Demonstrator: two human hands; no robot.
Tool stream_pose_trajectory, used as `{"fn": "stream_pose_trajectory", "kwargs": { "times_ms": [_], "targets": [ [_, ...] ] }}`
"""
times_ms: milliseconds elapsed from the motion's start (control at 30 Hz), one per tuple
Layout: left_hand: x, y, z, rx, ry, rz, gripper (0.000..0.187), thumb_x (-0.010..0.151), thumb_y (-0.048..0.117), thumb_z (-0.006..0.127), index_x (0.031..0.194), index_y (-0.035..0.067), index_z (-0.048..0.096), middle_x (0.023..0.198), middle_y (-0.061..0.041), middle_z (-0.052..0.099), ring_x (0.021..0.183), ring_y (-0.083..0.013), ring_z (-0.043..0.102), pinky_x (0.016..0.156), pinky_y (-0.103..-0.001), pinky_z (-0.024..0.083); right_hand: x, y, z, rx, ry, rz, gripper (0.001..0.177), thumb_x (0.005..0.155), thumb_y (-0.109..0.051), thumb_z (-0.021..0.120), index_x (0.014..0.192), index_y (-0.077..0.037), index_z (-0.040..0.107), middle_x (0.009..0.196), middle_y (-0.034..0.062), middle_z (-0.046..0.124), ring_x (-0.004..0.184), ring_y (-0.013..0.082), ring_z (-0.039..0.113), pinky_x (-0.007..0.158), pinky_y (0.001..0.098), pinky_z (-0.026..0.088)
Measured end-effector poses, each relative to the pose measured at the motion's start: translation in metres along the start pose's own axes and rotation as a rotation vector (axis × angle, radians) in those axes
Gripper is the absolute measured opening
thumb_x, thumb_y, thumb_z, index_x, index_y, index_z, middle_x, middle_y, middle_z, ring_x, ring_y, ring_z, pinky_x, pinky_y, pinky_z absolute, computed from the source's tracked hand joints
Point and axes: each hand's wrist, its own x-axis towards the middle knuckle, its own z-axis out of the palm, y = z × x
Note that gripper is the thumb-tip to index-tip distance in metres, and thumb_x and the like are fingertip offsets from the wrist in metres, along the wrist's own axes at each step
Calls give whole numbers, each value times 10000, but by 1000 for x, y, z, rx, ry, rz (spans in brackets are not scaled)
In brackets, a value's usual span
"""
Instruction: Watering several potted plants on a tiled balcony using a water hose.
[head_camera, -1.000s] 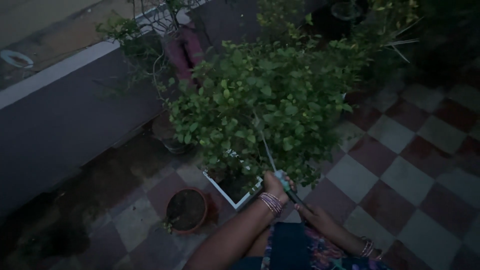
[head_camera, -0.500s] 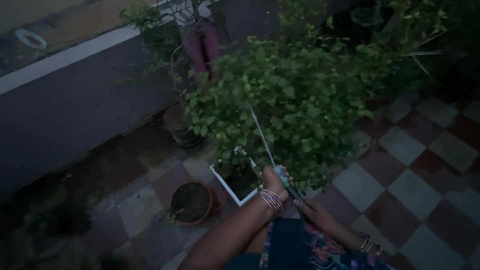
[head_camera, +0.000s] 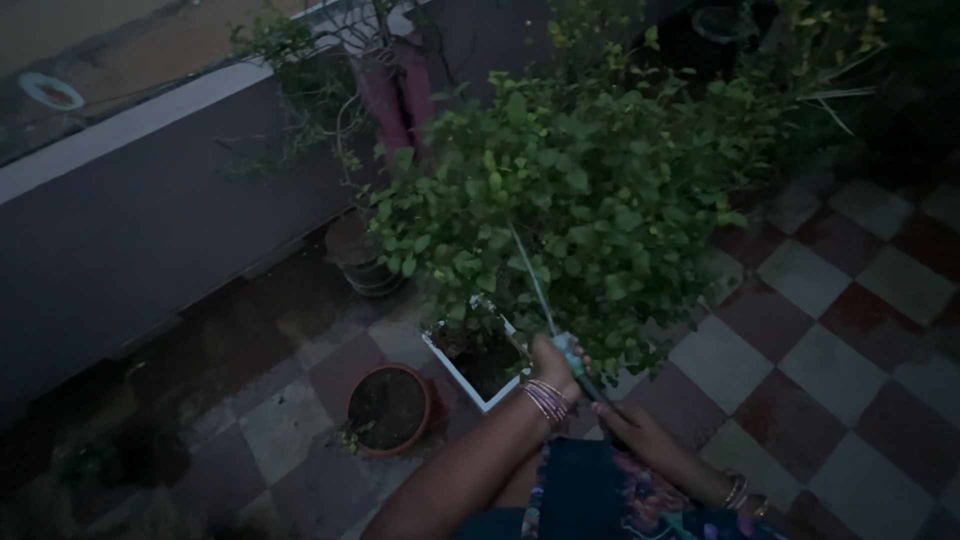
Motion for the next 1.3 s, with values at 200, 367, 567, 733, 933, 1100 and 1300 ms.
{"fn": "stream_pose_trajectory", "kwargs": {
  "times_ms": [200,367,567,733,933,1100,1300],
  "targets": [
    [-37,-14,35,24,-111,-90,507,1041,522,302,879,104,539,652,-49,512,570,-209,467,574,-387,422,-27,8,-7,129,116,-63,451,1008,-435,533,752,-67,581,627,-24,474,570,99,436,526,317,371],
    [-32,-32,47,107,-149,-82,525,1031,519,268,853,95,522,643,-59,509,563,-228,454,559,-402,401,-46,3,-17,1,180,12,522,1019,-459,530,695,-50,562,595,-13,413,552,107,385,497,335,322],
    [-31,-46,50,90,-118,-136,483,1040,494,305,892,90,523,666,-66,511,579,-227,473,570,-398,422,-60,10,-17,50,191,17,525,1037,-459,528,716,-44,547,612,-32,424,562,100,394,505,317,325],
    [-50,-44,54,96,-145,-105,453,1031,464,311,919,88,537,674,-75,529,575,-243,495,563,-406,432,-68,3,-18,18,228,21,430,988,-444,541,783,-79,640,608,-48,473,569,84,452,514,304,380],
    [-25,-56,41,59,-111,-119,492,1021,477,314,835,76,530,655,-68,535,549,-233,481,543,-403,421,-63,20,-17,24,203,53,524,1012,-466,555,748,-19,626,605,-27,467,560,102,437,505,321,356],
    [-54,-53,52,146,-115,-35,492,1009,484,325,849,78,551,659,-73,535,566,-238,482,558,-406,426,-65,25,-18,145,195,16,493,1007,-466,550,718,-68,576,609,-42,434,547,100,398,500,312,336],
    [-48,-65,46,94,-100,-72,492,1026,482,291,843,84,515,649,-72,508,553,-218,452,556,-391,407,-64,41,-21,102,193,-8,481,1009,-448,575,727,-58,587,612,-37,410,549,99,384,499,320,306]
  ]
}}
